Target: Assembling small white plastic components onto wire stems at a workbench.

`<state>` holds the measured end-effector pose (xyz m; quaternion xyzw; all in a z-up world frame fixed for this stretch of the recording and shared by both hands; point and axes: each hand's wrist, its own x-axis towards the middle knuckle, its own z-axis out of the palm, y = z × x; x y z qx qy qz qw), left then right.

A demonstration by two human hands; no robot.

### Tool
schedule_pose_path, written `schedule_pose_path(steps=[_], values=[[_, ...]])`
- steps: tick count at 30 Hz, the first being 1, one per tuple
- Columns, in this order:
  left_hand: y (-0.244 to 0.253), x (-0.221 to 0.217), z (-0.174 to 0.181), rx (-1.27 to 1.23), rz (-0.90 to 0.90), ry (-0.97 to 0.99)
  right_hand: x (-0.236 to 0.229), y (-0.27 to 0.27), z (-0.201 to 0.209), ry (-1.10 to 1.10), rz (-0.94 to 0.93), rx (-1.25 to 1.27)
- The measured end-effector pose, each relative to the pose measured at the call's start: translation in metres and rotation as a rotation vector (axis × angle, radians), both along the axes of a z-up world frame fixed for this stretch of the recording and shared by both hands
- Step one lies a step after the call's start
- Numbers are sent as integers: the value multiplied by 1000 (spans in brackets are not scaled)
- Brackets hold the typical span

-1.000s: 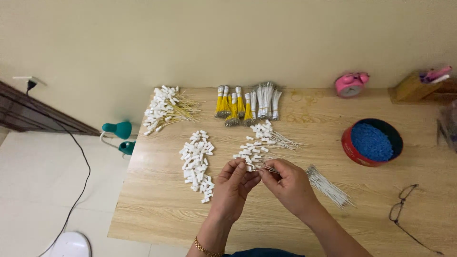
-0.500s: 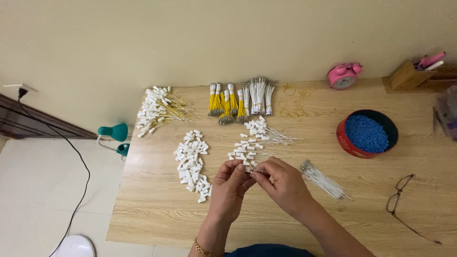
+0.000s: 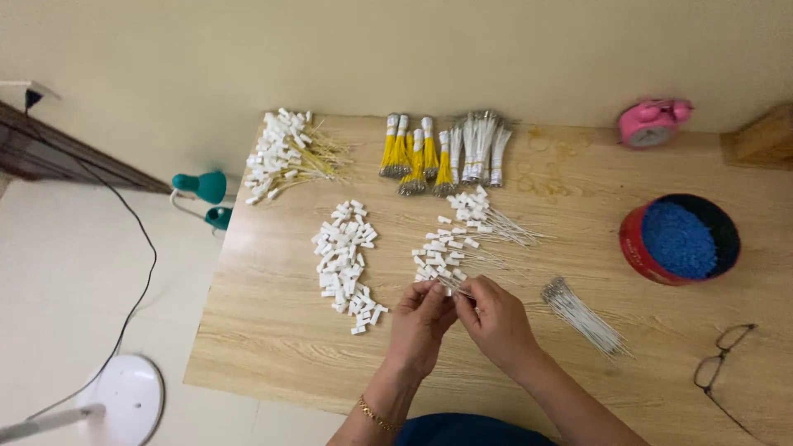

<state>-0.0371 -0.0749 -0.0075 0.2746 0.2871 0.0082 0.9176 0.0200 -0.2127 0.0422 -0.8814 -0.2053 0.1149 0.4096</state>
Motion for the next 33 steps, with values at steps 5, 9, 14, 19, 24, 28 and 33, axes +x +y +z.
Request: schedule_pose_path(steps=[5, 9, 14, 19, 24, 28, 33], values=[[14, 2, -33, 244, -118, 147, 10, 0, -55, 159, -3, -91], [49, -8, -44, 1315, -293, 199, 27, -15, -147, 87, -18, -117], [80, -20, -49, 1955, -608, 342, 34, -27, -155, 3, -12, -123], [88, -23, -71, 2071, -729, 442, 39, -25, -85, 21, -61, 4], [77, -6, -49, 1876, -426, 221, 32, -20, -22, 386, -155, 182], [50, 15, 13, 1357, -340, 75, 25, -23, -21, 508, -154, 380], [26, 19, 27, 836, -357, -68, 18, -19, -17, 493, -93, 518]])
